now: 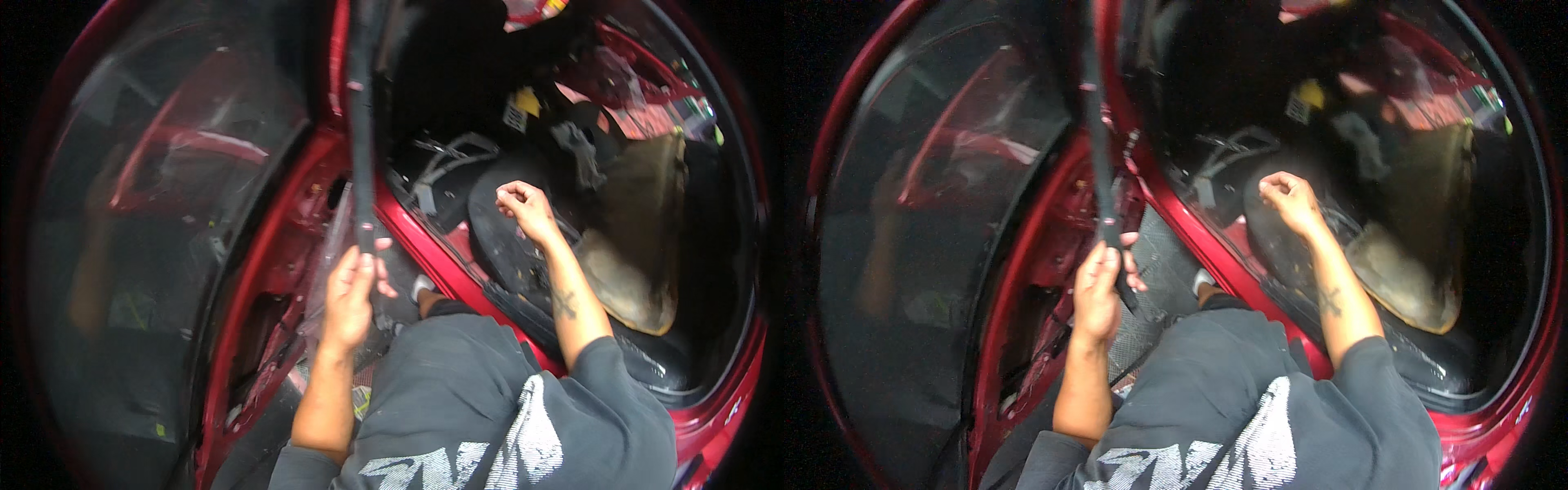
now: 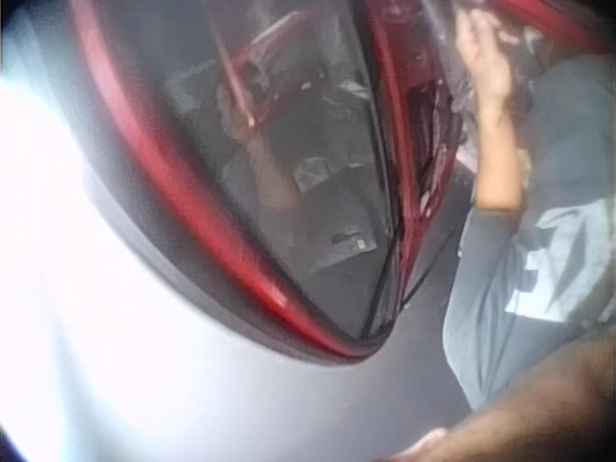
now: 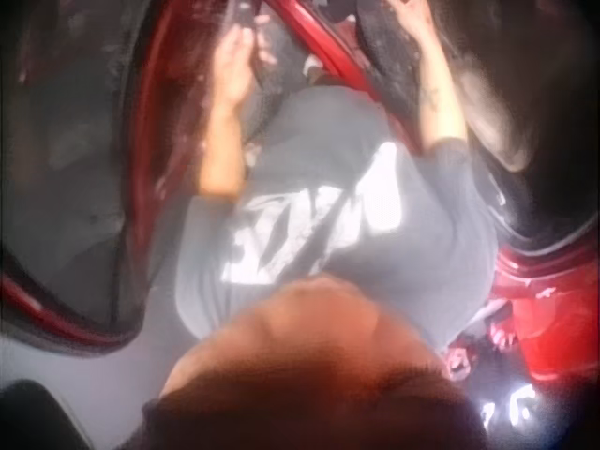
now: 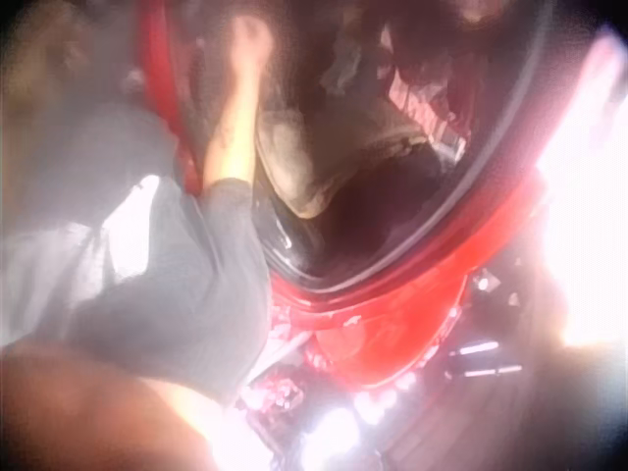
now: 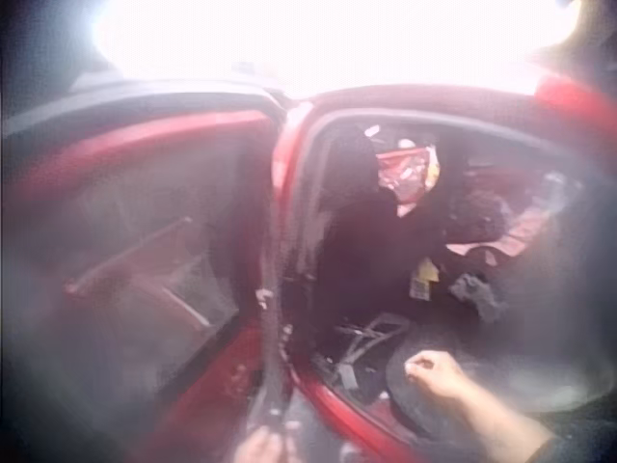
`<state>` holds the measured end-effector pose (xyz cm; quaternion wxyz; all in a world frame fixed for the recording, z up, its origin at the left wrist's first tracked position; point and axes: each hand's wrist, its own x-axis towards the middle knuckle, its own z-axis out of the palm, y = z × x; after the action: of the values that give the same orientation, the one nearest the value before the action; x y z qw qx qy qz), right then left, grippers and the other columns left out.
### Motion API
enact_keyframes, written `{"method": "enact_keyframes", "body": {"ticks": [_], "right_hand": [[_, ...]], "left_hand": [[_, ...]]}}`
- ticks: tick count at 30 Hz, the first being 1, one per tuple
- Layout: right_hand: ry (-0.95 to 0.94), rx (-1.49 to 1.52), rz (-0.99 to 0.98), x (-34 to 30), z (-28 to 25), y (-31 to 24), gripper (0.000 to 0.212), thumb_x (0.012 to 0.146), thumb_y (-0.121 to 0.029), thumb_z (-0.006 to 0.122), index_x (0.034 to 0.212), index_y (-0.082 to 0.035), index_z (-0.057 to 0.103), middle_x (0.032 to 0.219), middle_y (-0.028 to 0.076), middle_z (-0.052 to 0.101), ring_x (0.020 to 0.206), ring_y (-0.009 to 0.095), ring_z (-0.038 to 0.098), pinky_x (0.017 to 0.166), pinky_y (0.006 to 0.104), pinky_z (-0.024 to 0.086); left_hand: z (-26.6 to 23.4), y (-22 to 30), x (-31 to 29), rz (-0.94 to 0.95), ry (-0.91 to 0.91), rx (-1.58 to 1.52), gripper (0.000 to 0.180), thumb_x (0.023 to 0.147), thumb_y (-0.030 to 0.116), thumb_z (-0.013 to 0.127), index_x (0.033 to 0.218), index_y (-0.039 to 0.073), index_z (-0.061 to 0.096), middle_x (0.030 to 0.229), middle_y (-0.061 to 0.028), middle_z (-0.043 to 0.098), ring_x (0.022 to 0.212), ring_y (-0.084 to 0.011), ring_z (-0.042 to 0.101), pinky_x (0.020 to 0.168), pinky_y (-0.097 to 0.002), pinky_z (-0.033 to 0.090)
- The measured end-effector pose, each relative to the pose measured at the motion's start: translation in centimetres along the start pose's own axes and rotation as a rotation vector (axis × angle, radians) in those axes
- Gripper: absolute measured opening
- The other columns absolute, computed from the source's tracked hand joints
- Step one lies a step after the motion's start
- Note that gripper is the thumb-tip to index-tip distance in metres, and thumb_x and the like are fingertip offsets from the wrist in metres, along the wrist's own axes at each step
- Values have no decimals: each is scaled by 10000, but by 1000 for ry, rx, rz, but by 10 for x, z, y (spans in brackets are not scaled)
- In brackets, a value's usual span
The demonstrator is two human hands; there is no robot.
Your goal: The person installs a black rubber weather seal along the perimeter of a red car door frame. They align and press the seal into the channel around the door opening, working from the top edge down the sides and along the bottom.
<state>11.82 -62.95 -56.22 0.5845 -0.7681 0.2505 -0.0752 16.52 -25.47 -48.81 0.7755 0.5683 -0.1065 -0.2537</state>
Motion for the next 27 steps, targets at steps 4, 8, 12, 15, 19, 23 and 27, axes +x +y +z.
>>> {"method": "enact_keyframes", "body": {"ticks": [4,8,12,15,19,23,27], "right_hand": [[250,76,401,9,-41,171,153,973,-116,685,1094,-25,703,930,44,737,778,112,673,688,270,546],[365,-144,520,-3,-55,298,110,923,-52,667,1018,-39,721,877,38,738,733,124,674,645,271,535],[478,-334,514,16,-55,367,117,890,-98,683,971,-52,754,850,64,770,785,178,727,743,318,565],[444,-446,473,43,-34,362,106,890,-126,768,979,-71,757,850,52,778,797,156,717,762,314,554],[489,-583,498,63,-18,367,202,855,-199,849,999,-82,769,879,52,792,835,176,742,815,330,563],[578,-517,544,67,-11,376,191,845,-169,839,1009,-88,784,924,88,809,863,228,773,820,355,581],[556,-404,539,68,-11,370,184,856,-129,845,1025,-68,800,925,81,815,878,174,769,828,315,573]], "left_hand": [[-29,-52,-3,-33,-118,102,318,1131,270,516,1276,-5,582,946,-49,624,910,-171,625,904,-363,527],[-54,-105,-17,-169,-48,220,252,1093,152,584,1300,8,578,1113,-81,688,1103,-188,647,1023,-372,491],[-60,-114,-5,-229,31,307,226,1080,101,590,1287,10,597,1180,-97,716,1142,-183,653,1050,-369,487],[-69,-123,8,-253,117,361,235,1086,132,603,1283,4,603,1146,-121,729,1129,-203,661,1052,-385,482],[-77,-128,32,-235,180,448,249,1067,119,641,1293,17,628,1046,-50,717,937,-113,636,885,-295,501],[-76,-125,43,-311,217,450,269,1065,121,650,1315,24,631,945,2,667,819,-66,588,765,-239,472],[-75,-129,37,-301,266,376,280,1063,126,656,1325,31,632,880,26,623,757,-47,551,692,-220,440]]}}
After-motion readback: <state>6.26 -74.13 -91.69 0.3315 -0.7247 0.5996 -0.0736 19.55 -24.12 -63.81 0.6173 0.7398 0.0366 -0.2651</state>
